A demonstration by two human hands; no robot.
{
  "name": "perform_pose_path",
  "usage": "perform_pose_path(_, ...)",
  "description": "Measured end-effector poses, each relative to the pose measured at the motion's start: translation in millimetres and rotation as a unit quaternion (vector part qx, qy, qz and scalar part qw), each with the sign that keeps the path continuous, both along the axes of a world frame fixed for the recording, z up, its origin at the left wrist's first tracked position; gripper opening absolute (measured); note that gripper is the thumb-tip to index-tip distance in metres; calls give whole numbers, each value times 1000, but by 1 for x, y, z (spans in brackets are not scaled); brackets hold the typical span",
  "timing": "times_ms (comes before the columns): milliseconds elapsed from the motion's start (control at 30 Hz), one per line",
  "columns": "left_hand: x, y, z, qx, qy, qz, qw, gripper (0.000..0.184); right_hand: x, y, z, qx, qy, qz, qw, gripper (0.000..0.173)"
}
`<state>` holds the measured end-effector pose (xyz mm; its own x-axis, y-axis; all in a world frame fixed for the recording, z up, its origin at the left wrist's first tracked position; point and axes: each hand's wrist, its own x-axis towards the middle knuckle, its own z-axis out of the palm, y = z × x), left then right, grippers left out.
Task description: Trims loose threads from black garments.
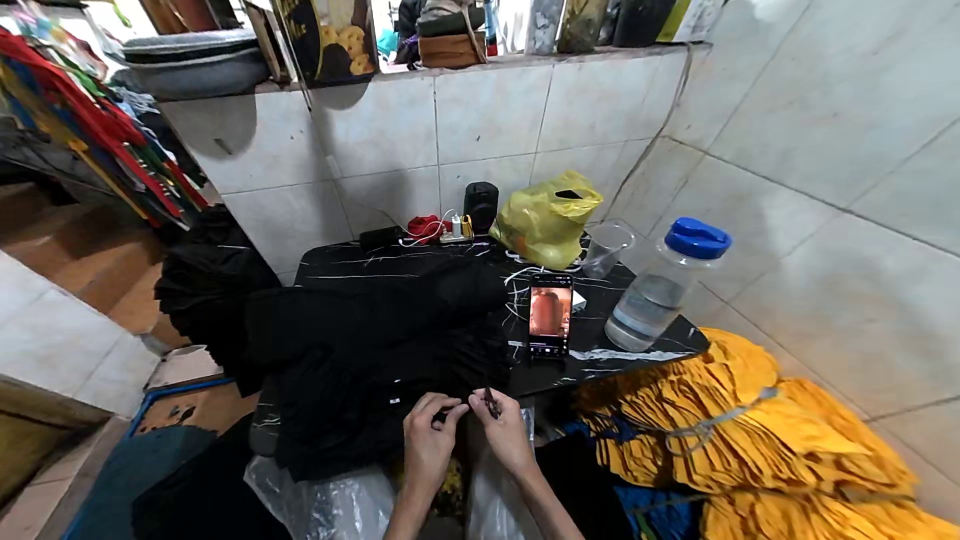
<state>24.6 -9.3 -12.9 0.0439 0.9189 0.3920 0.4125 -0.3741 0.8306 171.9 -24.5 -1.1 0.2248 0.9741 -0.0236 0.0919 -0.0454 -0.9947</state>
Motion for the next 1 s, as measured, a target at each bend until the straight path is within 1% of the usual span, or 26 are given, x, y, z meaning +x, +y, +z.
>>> perform_pose_path(67,3,-1,-2,33,21,7,999,10,-1,-1,-2,-10,44,-6,999,16)
perform_pose_path(133,3,-2,-1,39,46,6,998,11,-5,0,-7,0,59,-5,998,17)
perform_pose_path(267,-4,-2,1,37,89,3,995,17,-10,3,-12,18,0,-3,1000,25)
perform_pose_path(333,-10,-1,0,27,111,-6,993,18,-13,5,-9,17,-15,-7,1000,32)
perform_pose_path(367,-14,0,-1,21,128,-4,992,18,-14,5,-8,20,-26,-5,999,33)
perform_pose_path(433,-24,1,-2,22,192,22,981,18,-15,3,-4,41,-88,0,995,25)
perform_pose_path(467,-30,1,-2,32,236,48,970,18,-16,2,-2,45,-157,3,987,19)
perform_pose_path(500,-38,0,-2,39,277,77,957,21,-17,-1,4,35,-241,9,970,19)
perform_pose_path(567,-55,-4,-2,40,318,132,938,31,-20,-7,19,-4,-386,55,921,31)
perform_pose_path(600,-65,-6,0,45,324,153,932,34,-23,-8,27,-30,-435,92,895,37)
perform_pose_path(667,-87,-8,2,59,326,184,926,37,-29,-7,41,-85,-479,175,856,47)
perform_pose_path(733,-105,-10,8,58,330,197,922,42,-38,-4,48,-95,-486,234,837,44)
perform_pose_path(800,-115,-17,20,19,331,195,923,45,-49,0,48,-59,-474,278,834,37)
perform_pose_path(867,-120,-28,37,-75,340,180,920,41,-60,8,42,-2,-440,303,845,32)
perform_pose_path(933,-126,-36,53,-195,345,157,905,26,-70,19,34,42,-408,304,860,38)
perform_pose_path(967,-131,-38,56,-222,336,149,903,22,-74,26,29,59,-399,300,865,40)
perform_pose_path(1000,-135,-38,56,-228,315,144,910,21,-78,32,24,74,-392,293,869,40)
